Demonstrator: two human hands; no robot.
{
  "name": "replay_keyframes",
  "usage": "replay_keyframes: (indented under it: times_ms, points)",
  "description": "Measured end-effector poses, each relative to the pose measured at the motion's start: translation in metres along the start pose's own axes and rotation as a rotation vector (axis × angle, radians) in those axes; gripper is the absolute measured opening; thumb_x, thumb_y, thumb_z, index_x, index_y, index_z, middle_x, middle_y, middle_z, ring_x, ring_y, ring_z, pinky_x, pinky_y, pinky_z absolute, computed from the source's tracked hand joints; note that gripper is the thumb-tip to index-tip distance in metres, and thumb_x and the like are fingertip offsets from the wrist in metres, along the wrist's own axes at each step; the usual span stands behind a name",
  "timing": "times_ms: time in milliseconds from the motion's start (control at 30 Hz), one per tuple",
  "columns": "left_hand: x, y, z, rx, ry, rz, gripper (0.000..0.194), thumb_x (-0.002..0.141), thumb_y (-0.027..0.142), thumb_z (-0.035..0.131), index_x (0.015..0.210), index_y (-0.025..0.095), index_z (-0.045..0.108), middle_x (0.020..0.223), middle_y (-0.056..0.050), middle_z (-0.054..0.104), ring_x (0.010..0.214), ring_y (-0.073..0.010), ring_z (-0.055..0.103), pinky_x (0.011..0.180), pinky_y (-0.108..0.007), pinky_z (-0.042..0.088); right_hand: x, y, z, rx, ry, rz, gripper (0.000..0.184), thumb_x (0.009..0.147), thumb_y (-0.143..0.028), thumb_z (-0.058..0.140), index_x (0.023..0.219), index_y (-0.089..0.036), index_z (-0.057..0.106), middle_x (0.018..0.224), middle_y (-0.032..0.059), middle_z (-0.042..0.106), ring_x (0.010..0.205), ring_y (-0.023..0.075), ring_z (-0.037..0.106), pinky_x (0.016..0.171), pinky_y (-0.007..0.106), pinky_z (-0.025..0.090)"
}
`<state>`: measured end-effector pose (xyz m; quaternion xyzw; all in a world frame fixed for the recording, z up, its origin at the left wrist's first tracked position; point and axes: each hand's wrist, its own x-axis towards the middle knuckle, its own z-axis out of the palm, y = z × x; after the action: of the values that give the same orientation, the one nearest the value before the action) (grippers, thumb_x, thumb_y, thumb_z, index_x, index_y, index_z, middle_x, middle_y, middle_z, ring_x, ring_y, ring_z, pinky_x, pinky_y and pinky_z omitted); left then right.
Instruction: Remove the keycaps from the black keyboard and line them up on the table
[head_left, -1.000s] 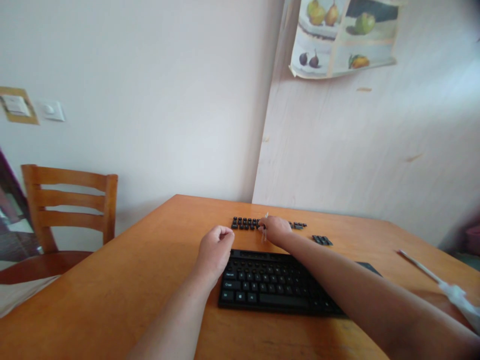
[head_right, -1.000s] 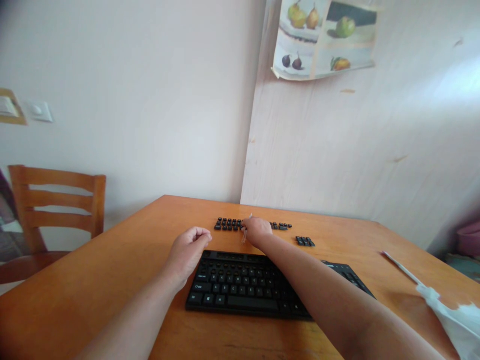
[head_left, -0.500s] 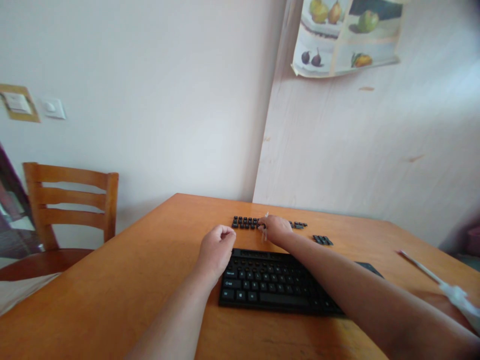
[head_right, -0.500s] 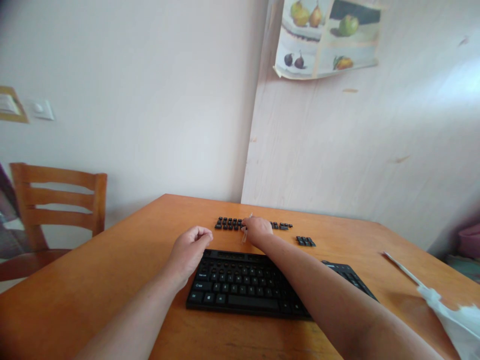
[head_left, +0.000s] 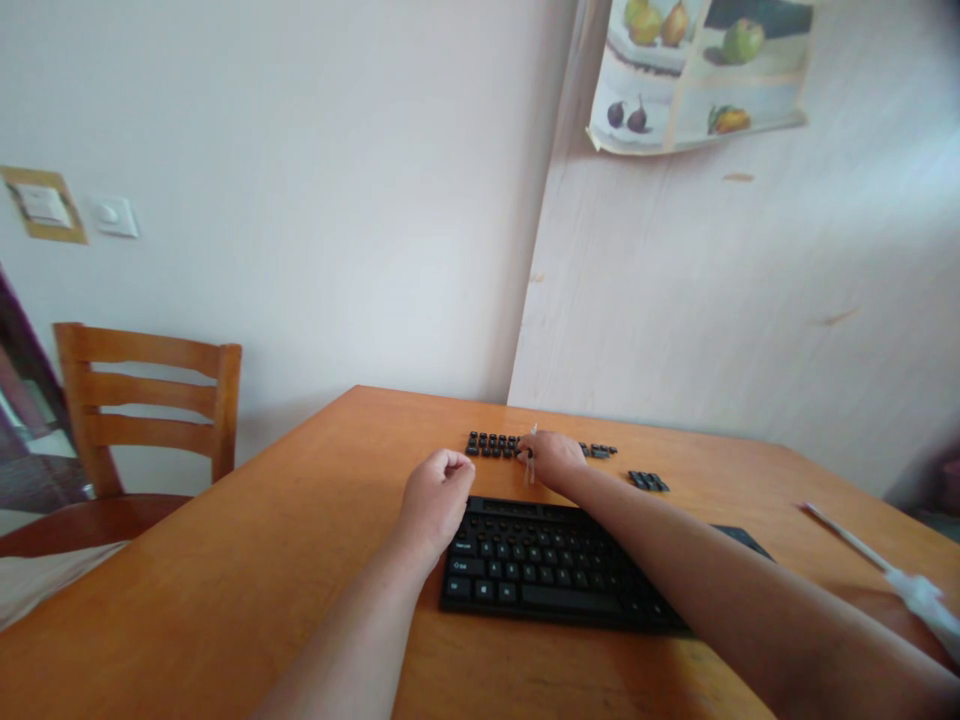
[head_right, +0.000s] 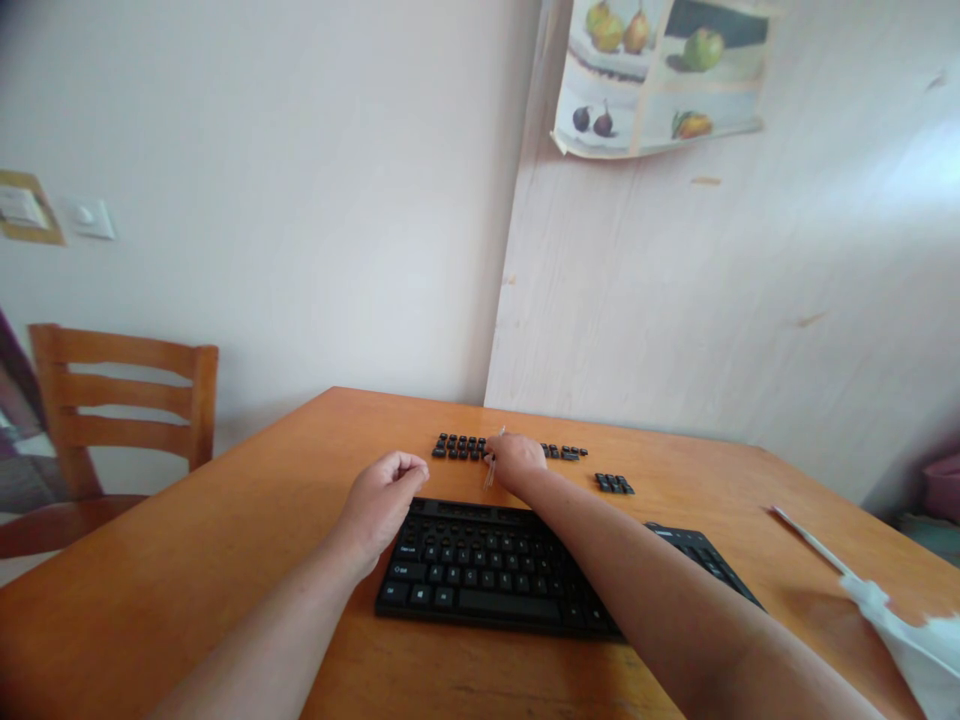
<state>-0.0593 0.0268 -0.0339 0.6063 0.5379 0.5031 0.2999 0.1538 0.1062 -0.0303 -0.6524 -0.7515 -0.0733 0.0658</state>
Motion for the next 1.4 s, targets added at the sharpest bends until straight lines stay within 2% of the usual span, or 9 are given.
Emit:
replay_keyframes:
  times_ms: [233,433,500,600,700,800,967,1133,1400]
  points:
    - [0.0,0.001,0.0,0.009,0.006,-0.003,0.016,0.076,0.031,0.058,0.081,0.019,0.067,0.08,-0.003,0.071,0.077,-0.0186,0.063,0.07,-0.028,0.044,-0.003,0.0,-0.004,0.036,0.015,-0.005,0.026,0.086,-0.038,0.056,0.107,-0.031,0.07,0.105,0.0064,0.071,0.097,0.0247,0.064,0.075,0.031,0.045]
    - [0.0,0.001,0.0,0.01,0.0,0.013,0.016,0.076,0.031,0.058,0.08,0.019,0.066,0.076,-0.002,0.069,0.073,-0.018,0.062,0.066,-0.027,0.043,-0.009,0.009,-0.021,0.117,0.084,-0.019,0.036,0.092,-0.045,0.047,0.117,-0.027,0.066,0.11,0.0077,0.07,0.098,0.0233,0.063,0.078,0.031,0.045]
    - [0.0,0.001,0.001,0.011,-0.002,0.019,0.015,0.077,0.031,0.057,0.079,0.019,0.066,0.076,-0.002,0.069,0.073,-0.0181,0.062,0.067,-0.027,0.043,-0.015,0.013,-0.028,0.216,0.133,-0.059,0.035,0.092,-0.044,0.045,0.11,-0.025,0.069,0.104,0.0072,0.071,0.094,0.022,0.064,0.078,0.029,0.045]
    - [0.0,0.001,0.001,0.008,-0.003,0.032,0.016,0.077,0.032,0.057,0.079,0.019,0.066,0.078,-0.003,0.07,0.075,-0.0187,0.063,0.068,-0.027,0.044,-0.03,0.014,-0.04,0.44,0.22,-0.114,0.031,0.091,-0.038,0.045,0.09,-0.023,0.072,0.09,0.0042,0.071,0.086,0.0194,0.064,0.074,0.027,0.044]
    - [0.0,0.0,0.003,-0.008,-0.019,0.038,0.018,0.078,0.034,0.057,0.082,0.019,0.067,0.08,-0.003,0.071,0.076,-0.0189,0.064,0.068,-0.027,0.044,-0.054,0.01,-0.051,0.65,0.256,-0.022,0.021,0.086,-0.034,0.052,0.082,-0.02,0.067,0.07,0.0017,0.067,0.066,0.0154,0.059,0.06,0.024,0.042]
    - [0.0,-0.001,0.004,0.004,-0.039,0.043,0.02,0.079,0.035,0.057,0.083,0.019,0.067,0.078,-0.003,0.07,0.076,-0.0186,0.063,0.067,-0.027,0.044,-0.079,0.003,-0.061,0.816,0.138,0.05,0.016,0.082,-0.034,0.057,0.078,-0.019,0.059,0.05,-0.0038,0.054,0.046,0.0105,0.045,0.046,0.022,0.033]
    - [-0.004,0.002,0.004,0.052,-0.065,0.089,0.02,0.08,0.036,0.055,0.081,0.02,0.066,0.077,-0.002,0.069,0.074,-0.0176,0.062,0.066,-0.026,0.043,-0.11,-0.007,-0.065,0.984,-0.079,-0.003,0.027,0.082,-0.044,0.062,0.076,-0.018,0.06,0.053,-0.0032,0.055,0.044,0.0082,0.044,0.043,0.02,0.031]
    - [-0.006,0.004,0.004,0.049,-0.101,0.13,0.019,0.08,0.034,0.055,0.08,0.02,0.066,0.077,-0.002,0.069,0.073,-0.0169,0.062,0.066,-0.026,0.043,-0.122,-0.013,-0.056,0.951,-0.07,0.045,0.033,0.085,-0.051,0.058,0.074,-0.02,0.057,0.051,-0.003,0.056,0.041,0.0089,0.044,0.041,0.021,0.03]
    - [-0.007,0.007,0.005,0.086,-0.119,0.141,0.017,0.081,0.032,0.054,0.078,0.02,0.065,0.077,-0.001,0.069,0.075,-0.0172,0.062,0.068,-0.026,0.043,-0.127,-0.024,-0.05,0.785,0.011,-0.024,0.029,0.088,-0.042,0.055,0.069,-0.02,0.056,0.054,-0.0029,0.057,0.048,0.0105,0.047,0.048,0.023,0.033]
